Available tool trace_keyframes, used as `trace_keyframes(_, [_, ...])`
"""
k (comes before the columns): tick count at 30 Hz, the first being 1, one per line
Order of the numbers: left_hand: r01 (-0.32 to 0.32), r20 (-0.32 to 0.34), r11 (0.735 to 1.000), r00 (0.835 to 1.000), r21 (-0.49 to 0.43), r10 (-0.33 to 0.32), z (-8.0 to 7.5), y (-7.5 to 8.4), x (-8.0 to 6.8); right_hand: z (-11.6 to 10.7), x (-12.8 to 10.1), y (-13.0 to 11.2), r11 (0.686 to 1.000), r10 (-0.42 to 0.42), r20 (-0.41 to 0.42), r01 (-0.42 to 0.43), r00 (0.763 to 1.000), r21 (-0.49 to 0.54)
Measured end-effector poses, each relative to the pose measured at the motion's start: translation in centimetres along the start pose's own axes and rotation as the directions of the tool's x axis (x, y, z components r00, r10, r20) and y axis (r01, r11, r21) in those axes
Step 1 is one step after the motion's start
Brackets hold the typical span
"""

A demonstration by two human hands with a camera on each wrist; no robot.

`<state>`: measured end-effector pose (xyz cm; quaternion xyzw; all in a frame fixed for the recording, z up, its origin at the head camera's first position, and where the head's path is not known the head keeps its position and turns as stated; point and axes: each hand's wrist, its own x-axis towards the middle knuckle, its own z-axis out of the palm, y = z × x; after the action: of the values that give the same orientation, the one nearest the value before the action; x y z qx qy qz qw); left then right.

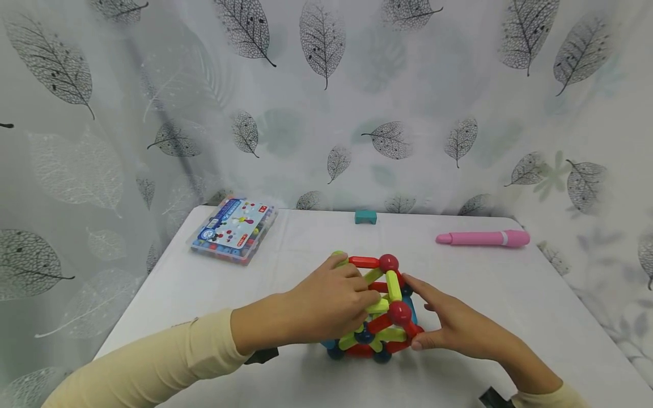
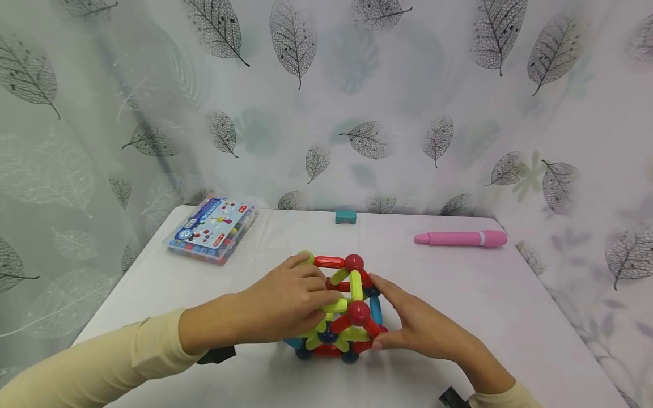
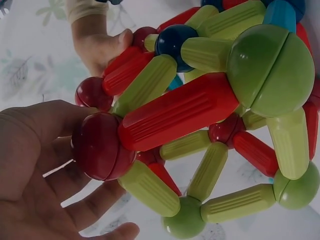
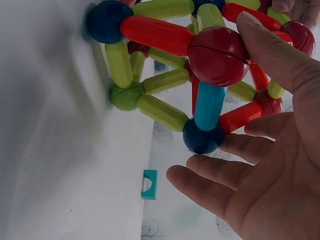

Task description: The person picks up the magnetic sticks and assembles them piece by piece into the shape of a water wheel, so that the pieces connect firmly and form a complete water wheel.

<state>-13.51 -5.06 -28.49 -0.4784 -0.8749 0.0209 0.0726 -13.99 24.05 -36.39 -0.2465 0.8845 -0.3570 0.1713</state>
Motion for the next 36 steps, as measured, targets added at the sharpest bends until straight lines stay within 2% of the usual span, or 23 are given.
trace_keyframes(18, [-0.054,0.028,0.998,0.998,0.027,0.053,-0.2,0.0,0.3,-0.1,0.0,-0.2,1.000,0.023,0.002,-0.023,1.000,-0.016])
trace_keyframes(23, [-0.082,-0.003,0.996,0.997,0.035,0.082,0.4,0.2,0.1,-0.1,0.0,-0.2,1.000,0.008,0.000,-0.008,1.000,-0.013])
trace_keyframes(27, [-0.058,-0.045,0.997,0.997,0.045,0.060,0.8,0.1,-0.1,-0.1,-0.1,-0.3,1.000,0.006,-0.003,-0.006,1.000,-0.011])
trace_keyframes(31, [-0.042,-0.050,0.998,0.998,0.048,0.045,0.9,0.1,-0.1,0.0,-0.1,-0.2,1.000,0.007,-0.004,-0.007,1.000,-0.008])
trace_keyframes(36, [-0.037,-0.054,0.999,0.998,0.009,0.037,0.9,0.0,-0.3,0.0,-0.1,-0.2,1.000,-0.002,-0.006,0.002,1.000,-0.010])
